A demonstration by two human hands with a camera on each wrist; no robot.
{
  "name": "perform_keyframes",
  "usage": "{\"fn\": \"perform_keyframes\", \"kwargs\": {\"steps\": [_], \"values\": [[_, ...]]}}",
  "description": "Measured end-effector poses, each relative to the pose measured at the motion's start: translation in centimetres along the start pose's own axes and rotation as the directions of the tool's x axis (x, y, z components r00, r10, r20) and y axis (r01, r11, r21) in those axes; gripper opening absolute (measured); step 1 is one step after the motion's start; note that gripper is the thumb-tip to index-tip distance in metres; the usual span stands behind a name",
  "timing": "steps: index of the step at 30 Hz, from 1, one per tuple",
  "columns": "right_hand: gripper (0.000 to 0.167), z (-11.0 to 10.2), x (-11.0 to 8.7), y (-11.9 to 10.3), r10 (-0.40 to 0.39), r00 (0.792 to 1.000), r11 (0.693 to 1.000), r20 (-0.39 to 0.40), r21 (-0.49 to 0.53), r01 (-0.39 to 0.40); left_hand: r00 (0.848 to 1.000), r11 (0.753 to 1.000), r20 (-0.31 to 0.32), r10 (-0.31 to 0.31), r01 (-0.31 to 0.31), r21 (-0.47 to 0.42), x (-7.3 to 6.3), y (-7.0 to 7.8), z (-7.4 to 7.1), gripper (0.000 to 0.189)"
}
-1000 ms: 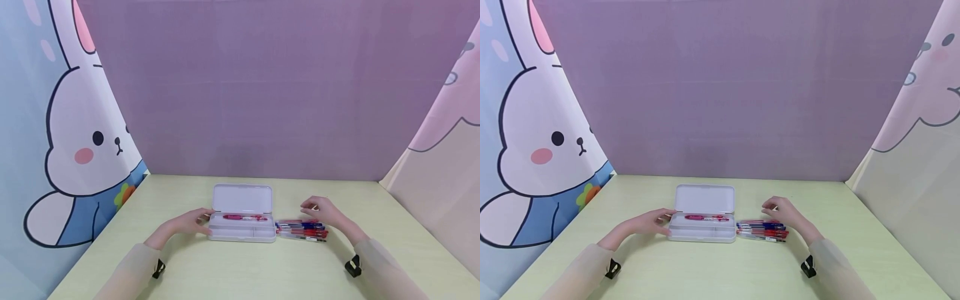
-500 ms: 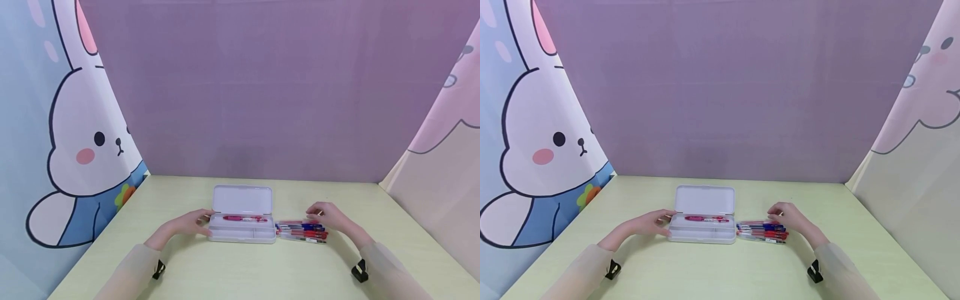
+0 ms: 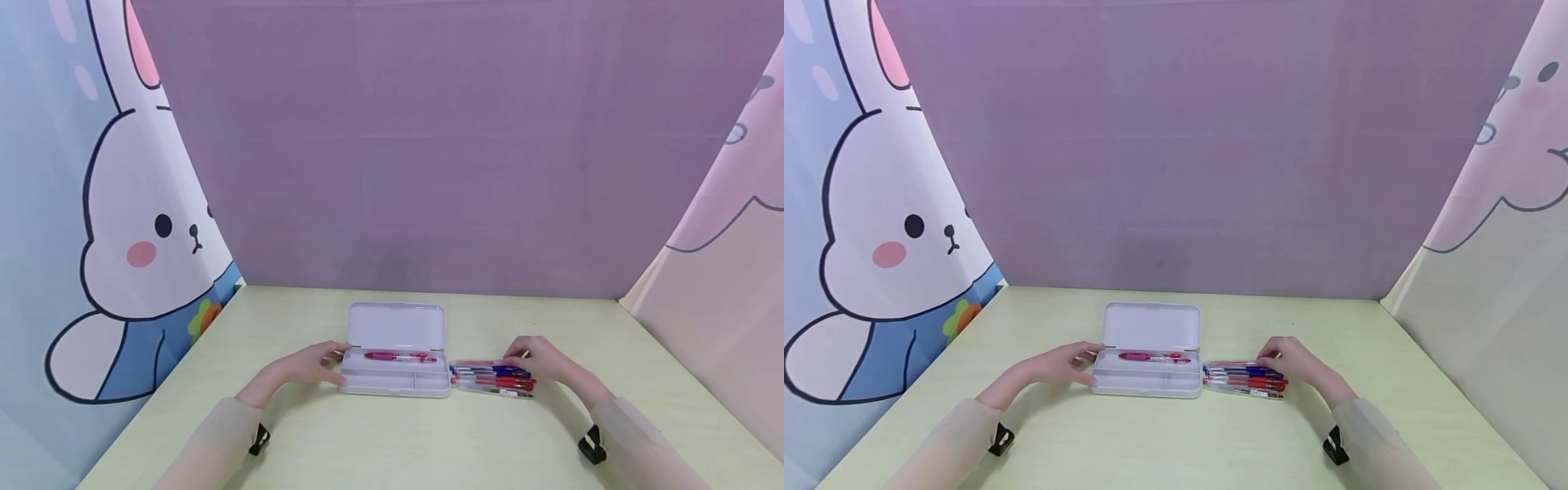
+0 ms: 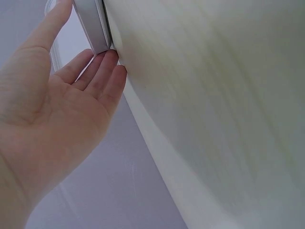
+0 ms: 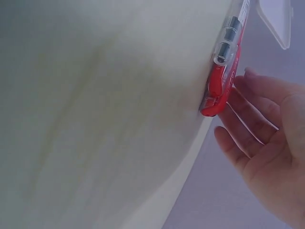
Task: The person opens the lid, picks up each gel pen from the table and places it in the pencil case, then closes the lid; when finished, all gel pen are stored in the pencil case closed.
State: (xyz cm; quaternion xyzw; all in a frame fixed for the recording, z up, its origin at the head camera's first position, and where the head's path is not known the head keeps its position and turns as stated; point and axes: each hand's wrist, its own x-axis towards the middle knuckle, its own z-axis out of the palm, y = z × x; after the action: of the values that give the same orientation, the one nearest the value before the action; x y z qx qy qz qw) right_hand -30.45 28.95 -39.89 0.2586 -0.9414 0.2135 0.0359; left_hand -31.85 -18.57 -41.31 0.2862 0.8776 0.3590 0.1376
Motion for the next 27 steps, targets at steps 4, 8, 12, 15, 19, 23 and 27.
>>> {"fn": "perform_keyframes", "kwargs": {"steps": [4,8,12,15,19,23,27], "values": [[0.011,0.1,0.1,0.2,-0.021,1.0,1.0,0.006,-0.011,0.022,1.0,1.0,-0.005,-0.008,0.008,0.007,0.0,0.0,0.0,0.074],[0.012,0.2,0.2,0.4,-0.034,0.999,0.999,0.009,-0.034,0.034,1.0,1.0,-0.006,-0.01,0.01,-0.004,0.2,-0.1,0.0,0.074],[0.013,0.3,0.2,0.5,-0.017,1.0,0.998,0.011,-0.065,0.018,1.0,1.0,-0.002,-0.011,0.011,-0.009,0.3,-0.3,0.0,0.074],[0.013,0.4,0.3,0.4,-0.002,1.0,0.996,0.004,-0.092,0.002,1.0,1.0,-0.001,-0.009,0.009,-0.004,0.3,-0.4,0.0,0.075],[0.011,0.6,0.4,0.2,0.016,1.0,0.993,-0.008,-0.116,-0.017,1.0,1.0,0.0,-0.006,0.006,-0.001,0.3,-0.4,0.0,0.074],[0.01,0.8,0.5,0.2,0.044,0.999,0.992,-0.006,-0.12,-0.044,1.0,1.0,-0.001,-0.013,0.013,-0.001,0.2,-0.3,0.0,0.074],[0.009,1.1,0.6,0.3,0.061,0.998,0.99,-0.011,-0.128,-0.062,1.0,1.0,-0.003,-0.022,0.022,-0.001,0.2,-0.3,0.1,0.075]]}}
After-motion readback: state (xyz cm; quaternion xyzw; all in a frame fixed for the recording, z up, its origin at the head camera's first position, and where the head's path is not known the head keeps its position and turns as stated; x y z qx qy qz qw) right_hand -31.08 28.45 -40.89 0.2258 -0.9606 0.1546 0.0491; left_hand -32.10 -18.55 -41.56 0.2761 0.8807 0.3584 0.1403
